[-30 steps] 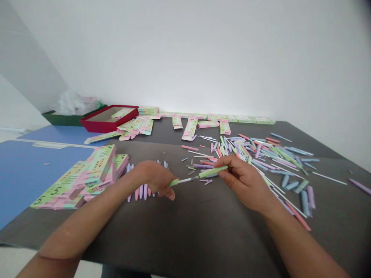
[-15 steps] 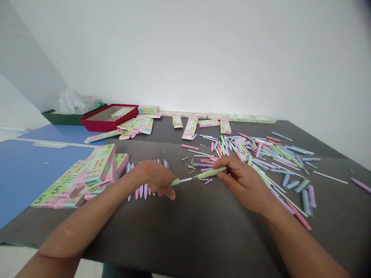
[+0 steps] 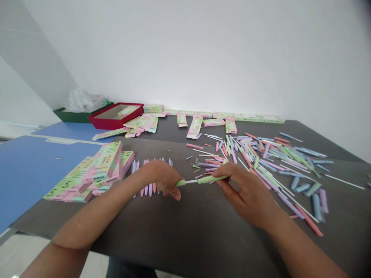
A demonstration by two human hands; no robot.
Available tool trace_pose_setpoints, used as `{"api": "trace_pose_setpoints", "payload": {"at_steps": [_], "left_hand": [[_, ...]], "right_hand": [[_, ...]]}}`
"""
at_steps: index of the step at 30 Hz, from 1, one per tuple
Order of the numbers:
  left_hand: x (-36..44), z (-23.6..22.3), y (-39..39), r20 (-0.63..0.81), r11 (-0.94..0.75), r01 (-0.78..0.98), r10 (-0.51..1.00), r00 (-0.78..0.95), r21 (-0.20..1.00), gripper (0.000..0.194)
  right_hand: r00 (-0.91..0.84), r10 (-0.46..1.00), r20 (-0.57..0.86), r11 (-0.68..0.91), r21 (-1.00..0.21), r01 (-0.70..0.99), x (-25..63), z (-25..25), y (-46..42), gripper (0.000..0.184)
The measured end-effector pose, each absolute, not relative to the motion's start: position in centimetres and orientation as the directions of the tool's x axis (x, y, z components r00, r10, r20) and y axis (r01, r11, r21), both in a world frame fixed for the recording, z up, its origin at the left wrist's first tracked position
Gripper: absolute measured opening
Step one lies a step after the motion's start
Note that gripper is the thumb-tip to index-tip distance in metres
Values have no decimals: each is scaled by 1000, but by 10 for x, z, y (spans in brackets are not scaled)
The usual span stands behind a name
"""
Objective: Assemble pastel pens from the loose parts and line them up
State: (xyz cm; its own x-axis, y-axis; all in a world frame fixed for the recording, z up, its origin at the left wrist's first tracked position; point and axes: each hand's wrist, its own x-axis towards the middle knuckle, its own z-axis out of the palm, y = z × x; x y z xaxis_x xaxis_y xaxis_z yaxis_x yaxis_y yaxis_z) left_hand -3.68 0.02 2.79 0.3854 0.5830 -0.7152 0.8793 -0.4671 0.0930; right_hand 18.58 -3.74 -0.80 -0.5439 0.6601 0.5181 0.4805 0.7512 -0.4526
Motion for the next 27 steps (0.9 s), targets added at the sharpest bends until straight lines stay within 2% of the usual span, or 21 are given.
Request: {"api": "trace_pose_setpoints", "payload": {"at_steps": [3, 7, 21, 27], "left_hand": [[-34, 30, -1, -769, -462, 885, 546, 333, 55, 35], [-31, 32, -3, -751, -460, 888, 580, 315, 17, 40], [-30, 24, -3, -746, -499, 866, 560, 361, 45, 41], [-28, 25, -4, -759, -487, 873, 560, 333, 23, 40]], "right_hand": [[-573, 650, 499, 760, -420, 496, 186, -9, -39, 15], [-597, 653, 466, 758, -414, 505, 180, -14, -40, 14], [-551, 671, 497, 739, -516, 433, 160, -30, -44, 15], [-519, 699, 493, 714, -524, 464, 159, -32, -45, 10]]}}
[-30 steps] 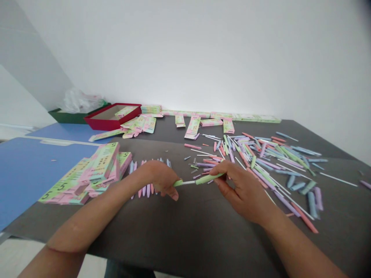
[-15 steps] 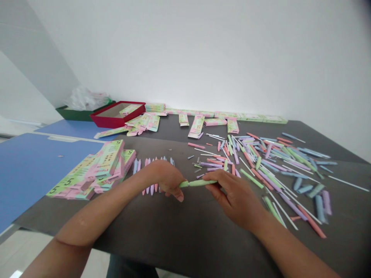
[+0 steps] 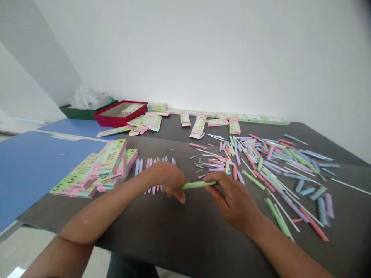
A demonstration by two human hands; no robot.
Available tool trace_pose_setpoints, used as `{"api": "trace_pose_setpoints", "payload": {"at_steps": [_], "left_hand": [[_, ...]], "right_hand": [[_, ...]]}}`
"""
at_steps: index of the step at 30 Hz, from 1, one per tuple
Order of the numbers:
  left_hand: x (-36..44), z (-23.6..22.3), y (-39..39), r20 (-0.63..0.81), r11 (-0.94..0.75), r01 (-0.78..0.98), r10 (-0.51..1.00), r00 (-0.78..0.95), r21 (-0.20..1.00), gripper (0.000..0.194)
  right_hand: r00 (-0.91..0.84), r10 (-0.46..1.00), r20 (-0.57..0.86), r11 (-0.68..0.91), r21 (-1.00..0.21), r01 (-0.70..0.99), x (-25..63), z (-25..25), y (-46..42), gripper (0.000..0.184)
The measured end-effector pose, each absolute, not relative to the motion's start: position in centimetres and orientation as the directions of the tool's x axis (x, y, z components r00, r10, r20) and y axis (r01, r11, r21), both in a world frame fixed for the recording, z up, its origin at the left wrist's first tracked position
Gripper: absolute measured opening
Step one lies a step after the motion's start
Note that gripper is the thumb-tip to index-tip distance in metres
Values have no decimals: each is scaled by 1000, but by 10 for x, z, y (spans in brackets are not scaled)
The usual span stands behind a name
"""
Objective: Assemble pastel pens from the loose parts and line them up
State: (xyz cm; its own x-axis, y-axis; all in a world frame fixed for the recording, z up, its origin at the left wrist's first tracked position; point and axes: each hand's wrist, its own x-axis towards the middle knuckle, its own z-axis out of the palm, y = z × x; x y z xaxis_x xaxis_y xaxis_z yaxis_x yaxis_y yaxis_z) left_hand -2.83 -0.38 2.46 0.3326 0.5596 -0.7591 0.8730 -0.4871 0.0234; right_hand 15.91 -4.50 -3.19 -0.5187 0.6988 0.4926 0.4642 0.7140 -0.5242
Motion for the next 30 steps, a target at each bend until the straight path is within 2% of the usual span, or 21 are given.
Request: {"api": "trace_pose_setpoints", "payload": {"at_steps": [3, 11, 13, 16, 20, 21, 26, 30], "left_hand": [[-27, 27, -5, -758, -499, 866, 560, 336, 15, 42], [-27, 26, -7, -762, -509, 860, 544, 353, 35, 45], [-27, 27, -7, -753, -504, 863, 552, 358, 41, 43], [-27, 30, -7, -758, -490, 870, 550, 351, 47, 41], [-28, 33, -6, -768, -511, 857, 525, 365, 58, 41], [-28, 32, -6, -773, -517, 853, 515, 370, 64, 40], [-26, 28, -5, -780, -524, 850, 515, 356, 42, 41], [-25, 27, -7, -766, -513, 858, 540, 348, 28, 41]], "right_hand": [[-501, 730, 465, 683, -526, 507, 158, -33, -44, 9], [-443, 792, 420, 610, -520, 598, 155, -33, -42, 31], [-432, 803, 411, 596, -546, 589, 155, -33, -42, 34], [-439, 810, 389, 583, -621, 524, 158, -32, -42, 27], [-495, 773, 397, 616, -656, 436, 165, -28, -42, 55], [-508, 757, 411, 636, -642, 429, 167, -27, -42, 53], [-555, 711, 432, 696, -542, 471, 168, -22, -44, 12], [-552, 720, 420, 690, -517, 506, 164, -22, -44, 8]]}}
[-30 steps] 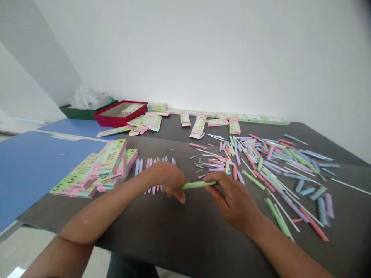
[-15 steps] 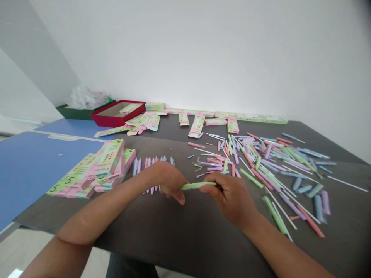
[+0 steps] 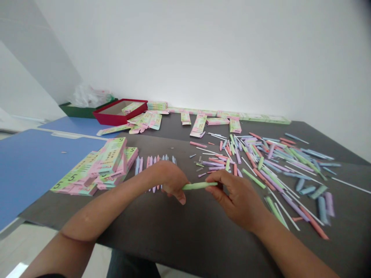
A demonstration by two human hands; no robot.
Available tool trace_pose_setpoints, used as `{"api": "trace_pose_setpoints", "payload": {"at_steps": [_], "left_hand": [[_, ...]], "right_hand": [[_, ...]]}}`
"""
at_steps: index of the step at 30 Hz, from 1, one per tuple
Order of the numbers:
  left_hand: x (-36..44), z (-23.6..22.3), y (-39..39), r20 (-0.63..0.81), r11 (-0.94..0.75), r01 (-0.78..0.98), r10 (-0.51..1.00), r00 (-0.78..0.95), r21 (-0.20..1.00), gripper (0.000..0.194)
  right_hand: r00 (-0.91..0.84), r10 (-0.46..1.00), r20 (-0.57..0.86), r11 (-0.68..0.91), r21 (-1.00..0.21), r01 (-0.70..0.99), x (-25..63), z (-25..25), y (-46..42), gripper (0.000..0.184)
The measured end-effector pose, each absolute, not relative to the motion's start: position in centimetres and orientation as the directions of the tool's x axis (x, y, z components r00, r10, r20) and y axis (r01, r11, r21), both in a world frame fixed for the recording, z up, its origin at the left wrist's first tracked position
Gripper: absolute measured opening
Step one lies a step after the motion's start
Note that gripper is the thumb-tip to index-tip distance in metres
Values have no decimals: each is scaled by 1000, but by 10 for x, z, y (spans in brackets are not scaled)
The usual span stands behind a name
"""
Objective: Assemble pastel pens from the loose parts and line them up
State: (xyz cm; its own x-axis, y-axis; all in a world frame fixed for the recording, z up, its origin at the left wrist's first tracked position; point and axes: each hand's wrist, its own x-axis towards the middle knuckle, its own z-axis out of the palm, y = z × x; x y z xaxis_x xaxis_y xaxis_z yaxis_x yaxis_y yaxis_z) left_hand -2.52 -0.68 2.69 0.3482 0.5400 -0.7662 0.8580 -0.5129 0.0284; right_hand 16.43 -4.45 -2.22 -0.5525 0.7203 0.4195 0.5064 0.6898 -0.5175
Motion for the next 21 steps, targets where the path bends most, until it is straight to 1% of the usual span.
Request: {"api": "trace_pose_setpoints", "payload": {"at_steps": [4, 9, 13, 14, 16, 17, 19, 20, 21], "left_hand": [[-26, 26, -8, -753, -497, 865, 544, 370, 66, 38], [-25, 27, -9, -755, -521, 853, 546, 362, 32, 40], [-24, 31, -9, -764, -520, 854, 540, 355, 29, 42], [-24, 32, -9, -762, -519, 854, 539, 359, 36, 43], [-24, 33, -8, -764, -518, 854, 531, 366, 49, 43], [-25, 34, -8, -767, -520, 852, 524, 371, 57, 44], [-25, 34, -7, -777, -526, 848, 508, 372, 62, 43], [-25, 33, -7, -780, -530, 846, 504, 370, 60, 43], [-25, 32, -7, -781, -536, 843, 503, 369, 53, 44]], "right_hand": [[-533, 746, 400, 666, -476, 574, 161, -25, -44, 22], [-479, 773, 415, 633, -464, 619, 157, -28, -44, 36], [-466, 780, 417, 624, -468, 626, 157, -29, -43, 48], [-474, 779, 410, 626, -487, 609, 158, -29, -43, 47], [-499, 770, 397, 636, -540, 551, 161, -27, -43, 39], [-515, 761, 395, 643, -564, 518, 163, -25, -43, 40], [-539, 743, 397, 659, -577, 483, 166, -21, -44, 49], [-551, 735, 395, 668, -565, 484, 168, -19, -45, 45], [-566, 729, 385, 674, -550, 493, 168, -17, -46, 35]]}}
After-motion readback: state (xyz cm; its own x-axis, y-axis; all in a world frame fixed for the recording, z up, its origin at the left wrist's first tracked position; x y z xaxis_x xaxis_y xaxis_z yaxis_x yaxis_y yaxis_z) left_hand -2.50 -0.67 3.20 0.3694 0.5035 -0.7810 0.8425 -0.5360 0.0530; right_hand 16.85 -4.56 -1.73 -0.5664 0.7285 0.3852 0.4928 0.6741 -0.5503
